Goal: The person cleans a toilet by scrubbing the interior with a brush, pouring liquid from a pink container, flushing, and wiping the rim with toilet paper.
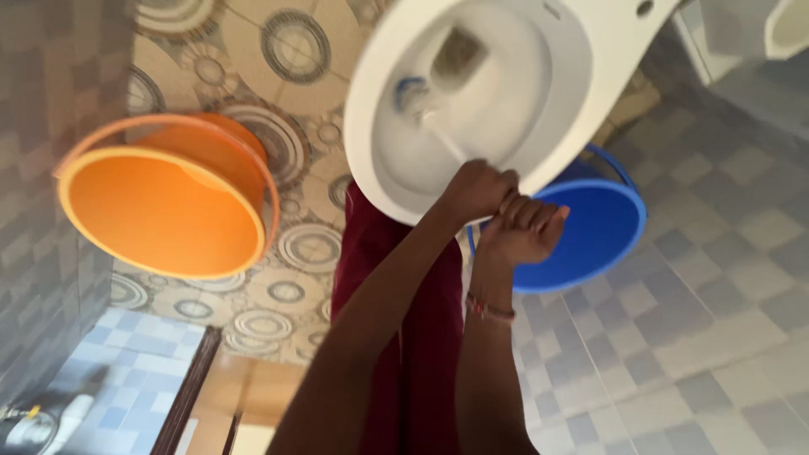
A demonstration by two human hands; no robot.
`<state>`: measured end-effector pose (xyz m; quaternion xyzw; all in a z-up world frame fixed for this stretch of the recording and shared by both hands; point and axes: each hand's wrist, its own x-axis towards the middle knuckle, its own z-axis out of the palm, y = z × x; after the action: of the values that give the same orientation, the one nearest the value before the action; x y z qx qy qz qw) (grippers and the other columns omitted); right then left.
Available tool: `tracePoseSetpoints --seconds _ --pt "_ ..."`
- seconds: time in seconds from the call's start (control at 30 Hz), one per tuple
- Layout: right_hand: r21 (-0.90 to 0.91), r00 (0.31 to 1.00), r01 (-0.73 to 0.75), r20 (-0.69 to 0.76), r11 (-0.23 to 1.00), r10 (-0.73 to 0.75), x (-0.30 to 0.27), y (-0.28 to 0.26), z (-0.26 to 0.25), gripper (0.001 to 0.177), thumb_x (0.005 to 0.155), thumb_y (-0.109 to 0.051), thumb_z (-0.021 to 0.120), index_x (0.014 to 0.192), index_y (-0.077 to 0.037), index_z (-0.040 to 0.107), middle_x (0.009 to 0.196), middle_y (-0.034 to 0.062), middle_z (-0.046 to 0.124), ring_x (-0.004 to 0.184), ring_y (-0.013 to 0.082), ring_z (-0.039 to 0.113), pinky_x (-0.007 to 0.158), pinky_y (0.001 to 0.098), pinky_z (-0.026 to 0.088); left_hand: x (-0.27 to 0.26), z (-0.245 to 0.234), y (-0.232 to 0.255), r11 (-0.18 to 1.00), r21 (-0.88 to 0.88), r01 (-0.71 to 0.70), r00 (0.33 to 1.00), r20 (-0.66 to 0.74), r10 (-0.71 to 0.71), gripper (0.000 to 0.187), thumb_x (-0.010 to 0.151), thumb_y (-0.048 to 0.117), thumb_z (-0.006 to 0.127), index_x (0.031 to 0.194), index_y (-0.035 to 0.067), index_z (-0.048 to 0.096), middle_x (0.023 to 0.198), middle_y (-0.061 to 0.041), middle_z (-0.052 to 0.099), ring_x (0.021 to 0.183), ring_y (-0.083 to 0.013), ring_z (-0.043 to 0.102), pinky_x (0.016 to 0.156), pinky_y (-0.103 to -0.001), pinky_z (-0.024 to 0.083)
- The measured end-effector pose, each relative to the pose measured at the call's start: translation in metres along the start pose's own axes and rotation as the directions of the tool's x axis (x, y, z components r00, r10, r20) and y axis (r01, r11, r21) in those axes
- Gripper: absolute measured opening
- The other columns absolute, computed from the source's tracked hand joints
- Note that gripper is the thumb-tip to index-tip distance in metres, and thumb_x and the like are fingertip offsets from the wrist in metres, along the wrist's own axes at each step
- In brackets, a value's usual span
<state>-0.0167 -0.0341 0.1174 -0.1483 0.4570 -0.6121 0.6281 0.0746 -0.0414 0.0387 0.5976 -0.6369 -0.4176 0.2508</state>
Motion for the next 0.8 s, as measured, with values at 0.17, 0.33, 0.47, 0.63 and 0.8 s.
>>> tracePoseSetpoints --seconds 0.17,0.33,0.47,0.63,0.8 --pt "0.051 0.998 0.048 0.034 0.998 -0.050 -0.069 0.009 -0.043 0.043 0.118 -0.028 0.047 0.082 -0.011 0.064 0.059 -0.0012 0.039 0.053 0.0114 0.040 0.059 0.0276 0.041 -0.064 -0.006 0.021 0.986 0.088 -0.141 0.981 0.147 0.128 0.015 0.072 0.026 0.072 0.068 0.012 0.067 0.060 -0.009 0.066 0.057 -0.0276 0.066 0.064 -0.044 0.051" --pt "0.038 0.992 0.055 -0.114 0.998 -0.050 -0.046 0.123 -0.082 0.046 0.115 -0.030 0.045 0.080 -0.008 0.064 0.067 0.0052 0.050 0.068 0.0158 0.053 0.074 0.0300 0.047 0.001 -0.013 -0.047 0.905 0.146 -0.399 0.854 0.419 0.309 0.015 0.067 0.027 0.073 0.058 0.015 0.067 0.060 -0.007 0.065 0.060 -0.0284 0.064 0.069 -0.042 0.051" --pt "-0.043 1.000 0.018 0.022 0.999 -0.017 -0.044 0.058 -0.028 0.049 0.113 -0.032 0.044 0.078 -0.005 0.065 0.073 0.0103 0.058 0.079 0.0193 0.063 0.085 0.0319 0.052 -0.025 -0.026 -0.005 0.970 0.055 -0.238 0.956 0.189 0.224 0.016 0.080 0.024 0.073 0.069 0.014 0.066 0.058 -0.007 0.062 0.058 -0.0276 0.063 0.071 -0.040 0.051" --pt "-0.426 0.968 0.181 -0.079 0.887 -0.236 -0.029 0.077 0.051 0.047 0.109 -0.030 0.042 0.074 -0.003 0.058 0.079 0.0134 0.059 0.089 0.0209 0.060 0.092 0.0340 0.048 0.013 -0.108 -0.039 0.983 0.015 -0.186 0.935 0.310 0.172 0.012 0.080 0.022 0.075 0.076 0.014 0.067 0.065 -0.006 0.065 0.066 -0.0273 0.062 0.073 -0.040 0.051" --pt "-0.316 0.904 0.377 0.329 0.871 -0.273 0.039 0.055 0.108 0.051 0.117 -0.023 0.041 0.068 -0.014 0.031 0.058 -0.0014 0.028 0.053 0.0112 0.027 0.050 0.0266 0.023 0.045 -0.112 -0.018 0.975 -0.218 -0.044 0.994 -0.107 0.021 0.011 0.080 0.021 0.076 0.083 0.014 0.068 0.072 -0.005 0.067 0.074 -0.0269 0.062 0.076 -0.040 0.051"
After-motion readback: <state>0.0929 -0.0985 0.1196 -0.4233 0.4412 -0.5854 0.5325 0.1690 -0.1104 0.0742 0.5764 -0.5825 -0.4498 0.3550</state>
